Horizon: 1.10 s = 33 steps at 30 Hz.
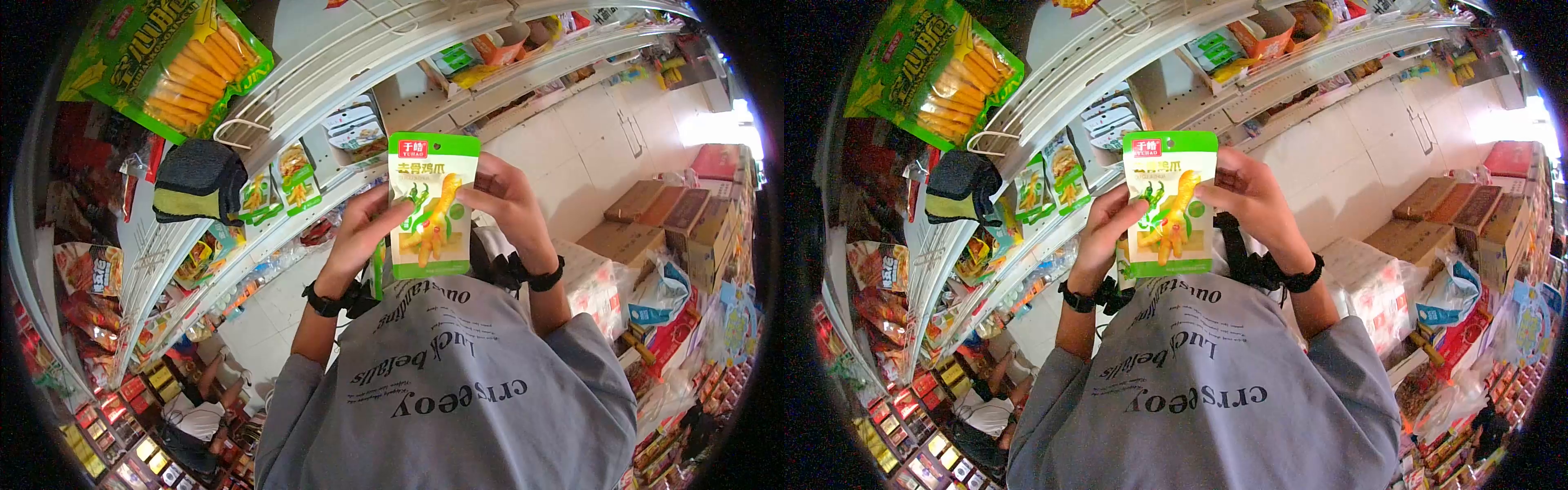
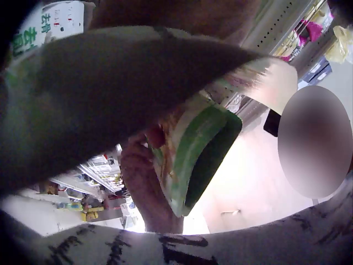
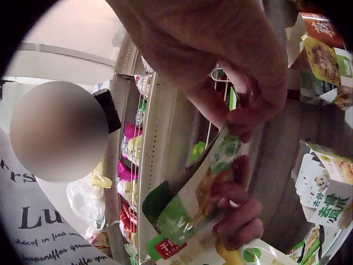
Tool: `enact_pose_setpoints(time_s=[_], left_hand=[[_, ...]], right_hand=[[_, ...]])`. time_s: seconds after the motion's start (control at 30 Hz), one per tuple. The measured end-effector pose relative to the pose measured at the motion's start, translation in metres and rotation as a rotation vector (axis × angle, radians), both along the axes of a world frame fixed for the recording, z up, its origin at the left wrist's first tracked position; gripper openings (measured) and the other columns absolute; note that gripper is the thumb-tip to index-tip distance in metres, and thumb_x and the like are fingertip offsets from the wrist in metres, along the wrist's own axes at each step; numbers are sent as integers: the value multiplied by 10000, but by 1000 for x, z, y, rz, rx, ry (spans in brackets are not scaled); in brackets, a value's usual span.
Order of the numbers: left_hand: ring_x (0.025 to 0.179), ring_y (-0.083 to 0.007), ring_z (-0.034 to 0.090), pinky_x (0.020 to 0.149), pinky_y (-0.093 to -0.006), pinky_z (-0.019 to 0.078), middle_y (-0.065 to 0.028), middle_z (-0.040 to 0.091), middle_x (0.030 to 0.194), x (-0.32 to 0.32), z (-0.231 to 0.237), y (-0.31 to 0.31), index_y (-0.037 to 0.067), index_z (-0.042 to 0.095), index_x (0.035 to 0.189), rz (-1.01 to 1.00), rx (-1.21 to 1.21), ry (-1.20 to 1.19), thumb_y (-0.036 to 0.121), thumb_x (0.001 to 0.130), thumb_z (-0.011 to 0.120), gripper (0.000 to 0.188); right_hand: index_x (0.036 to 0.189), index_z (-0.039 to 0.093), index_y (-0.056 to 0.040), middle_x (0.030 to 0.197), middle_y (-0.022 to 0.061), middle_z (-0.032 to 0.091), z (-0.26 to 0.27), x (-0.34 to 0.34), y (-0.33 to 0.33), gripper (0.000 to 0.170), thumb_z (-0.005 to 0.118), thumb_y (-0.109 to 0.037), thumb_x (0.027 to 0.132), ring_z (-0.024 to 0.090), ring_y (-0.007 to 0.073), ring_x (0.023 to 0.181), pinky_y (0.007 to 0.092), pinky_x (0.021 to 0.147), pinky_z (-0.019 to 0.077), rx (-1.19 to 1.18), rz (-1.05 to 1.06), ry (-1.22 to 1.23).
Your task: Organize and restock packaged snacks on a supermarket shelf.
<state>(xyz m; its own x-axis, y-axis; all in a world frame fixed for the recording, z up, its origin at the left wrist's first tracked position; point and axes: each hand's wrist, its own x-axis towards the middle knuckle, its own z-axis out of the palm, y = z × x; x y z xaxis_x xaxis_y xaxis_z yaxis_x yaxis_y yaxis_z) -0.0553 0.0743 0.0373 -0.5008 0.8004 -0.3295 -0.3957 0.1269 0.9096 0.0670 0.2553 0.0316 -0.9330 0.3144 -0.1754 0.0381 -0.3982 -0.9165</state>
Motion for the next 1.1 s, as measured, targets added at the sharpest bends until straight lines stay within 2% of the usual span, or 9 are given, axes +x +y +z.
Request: enact_pose_setpoints(time_s=[0.13,0.43,0.8,0.87,0.9,0.97,1.0,1.07,1.1], left_hand=[[916,-70,579,812,-229,459,-40,644,1057,2,-7,5,-20,585,1155,-2,6,-28,124,913,593,282],[896,-64,583,793,-228,462,-43,657,1032,7,-6,8,-24,605,1130,20,46,40,109,906,600,260],[874,-53,572,758,-221,458,-30,655,1023,15,-9,14,-22,604,1143,24,69,41,110,912,602,267],[724,-50,561,643,-210,444,-13,650,850,18,-10,15,5,650,959,117,-21,50,220,960,537,243],[724,-50,561,643,-210,444,-13,650,850,12,-9,11,5,650,959,116,-21,50,220,960,537,243],[532,-59,457,516,-205,374,8,538,621,-10,-7,0,74,556,686,92,-74,40,355,998,422,441],[427,-88,300,446,-225,295,18,345,496,-16,-20,0,133,374,563,245,8,-62,438,1005,328,539],[448,-96,289,450,-241,296,27,287,510,-46,-34,-17,125,381,597,86,512,-724,466,1005,288,540],[448,-96,289,450,-241,296,27,287,510,-49,-37,-21,125,381,597,86,512,-724,466,1005,288,540]], right_hand=[[1210,529,15,1064,16,628,2,-2,-2,403,650,-45,830,576,67,912,227,770,461,46,17,0],[1067,652,3,964,19,675,1,-8,-3,282,704,-137,827,585,59,837,229,742,465,119,90,-66],[1048,659,18,955,30,685,5,-8,4,287,709,-130,806,595,64,834,227,756,458,52,93,-107],[1044,660,20,956,35,687,4,-7,5,291,711,-131,800,601,67,837,225,762,458,48,93,-120],[1040,661,19,956,40,689,5,-7,5,294,712,-139,798,608,75,841,227,768,459,34,78,-133],[1037,662,19,956,45,691,4,-7,7,298,714,-146,795,616,83,844,230,774,460,20,60,-147],[1036,662,19,958,48,692,1,-6,8,297,714,-147,795,620,90,847,233,776,461,7,44,-155],[1035,662,19,960,51,693,-4,-5,10,297,714,-147,794,625,96,850,237,779,462,-7,27,-162],[1039,661,17,965,54,693,-5,-4,12,302,716,-149,794,623,96,858,240,787,460,-11,45,-183]])
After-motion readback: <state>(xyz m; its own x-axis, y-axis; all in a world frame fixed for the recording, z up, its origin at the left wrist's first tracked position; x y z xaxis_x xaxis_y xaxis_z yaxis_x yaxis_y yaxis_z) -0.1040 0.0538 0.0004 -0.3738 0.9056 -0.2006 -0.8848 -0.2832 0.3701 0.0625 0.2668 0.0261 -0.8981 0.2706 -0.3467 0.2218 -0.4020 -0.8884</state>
